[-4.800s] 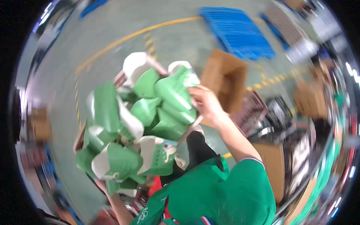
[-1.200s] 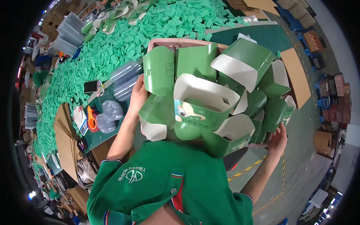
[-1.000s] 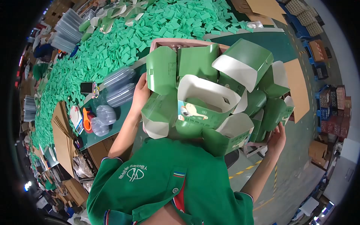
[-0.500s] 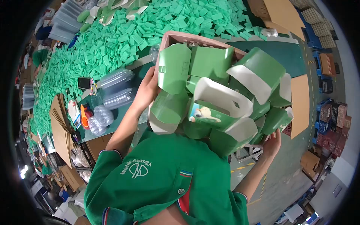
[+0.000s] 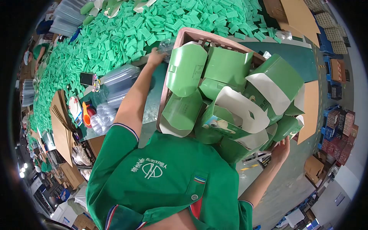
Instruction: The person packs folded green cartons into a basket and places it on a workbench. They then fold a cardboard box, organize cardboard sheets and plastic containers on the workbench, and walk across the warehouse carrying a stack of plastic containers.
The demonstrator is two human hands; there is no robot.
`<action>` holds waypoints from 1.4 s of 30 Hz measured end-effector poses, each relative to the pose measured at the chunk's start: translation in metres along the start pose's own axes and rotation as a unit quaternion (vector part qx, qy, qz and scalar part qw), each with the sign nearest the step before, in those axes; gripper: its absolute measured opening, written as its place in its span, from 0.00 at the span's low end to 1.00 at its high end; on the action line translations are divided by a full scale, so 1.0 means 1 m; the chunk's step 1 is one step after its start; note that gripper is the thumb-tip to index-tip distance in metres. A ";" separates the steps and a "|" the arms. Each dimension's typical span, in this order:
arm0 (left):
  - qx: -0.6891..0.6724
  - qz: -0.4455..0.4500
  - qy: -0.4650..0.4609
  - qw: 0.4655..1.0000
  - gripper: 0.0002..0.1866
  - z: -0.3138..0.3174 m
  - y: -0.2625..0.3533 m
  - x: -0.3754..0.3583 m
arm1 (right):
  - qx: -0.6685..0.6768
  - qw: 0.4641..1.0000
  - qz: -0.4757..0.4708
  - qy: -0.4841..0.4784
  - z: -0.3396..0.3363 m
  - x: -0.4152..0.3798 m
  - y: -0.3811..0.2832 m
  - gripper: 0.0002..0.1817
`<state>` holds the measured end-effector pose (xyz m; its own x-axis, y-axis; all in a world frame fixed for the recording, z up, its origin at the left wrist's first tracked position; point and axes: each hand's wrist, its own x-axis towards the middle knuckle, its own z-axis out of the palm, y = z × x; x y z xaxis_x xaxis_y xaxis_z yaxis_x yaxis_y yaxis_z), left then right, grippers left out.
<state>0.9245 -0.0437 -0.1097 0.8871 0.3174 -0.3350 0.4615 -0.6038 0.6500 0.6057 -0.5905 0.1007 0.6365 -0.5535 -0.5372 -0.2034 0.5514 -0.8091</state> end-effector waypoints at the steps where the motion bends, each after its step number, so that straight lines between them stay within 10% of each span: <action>1: -0.024 -0.025 -0.057 0.998 0.27 -0.002 0.002 -0.005 | -0.004 1.000 -0.001 -0.002 0.001 0.000 0.000 0.17; 9: 0.071 0.216 0.200 0.953 0.14 -0.071 0.082 -0.062 | -0.022 0.999 -0.012 -0.032 0.014 -0.003 -0.007 0.17; 18: -0.134 0.117 0.232 0.956 0.13 -0.198 0.044 -0.097 | -0.065 0.993 -0.085 -0.049 0.031 0.010 -0.018 0.14; 29: -0.528 -0.043 0.299 0.794 0.09 -0.311 -0.123 -0.211 | -0.088 0.990 -0.078 -0.079 0.043 0.008 -0.020 0.08; 35: -0.261 -0.142 0.360 0.884 0.13 -0.295 -0.177 -0.222 | -0.077 0.988 -0.057 -0.120 0.051 0.022 -0.005 0.11; 42: 0.189 -0.156 0.481 0.842 0.29 -0.277 -0.195 -0.214 | -0.080 0.982 -0.069 -0.154 0.123 0.015 0.026 0.09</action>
<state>0.6436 0.2091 0.0243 0.3926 0.8392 0.3764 0.8011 -0.5130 0.3084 0.7018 -0.5078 0.1010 0.8558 -0.3875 -0.3427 -0.1985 0.3658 -0.9093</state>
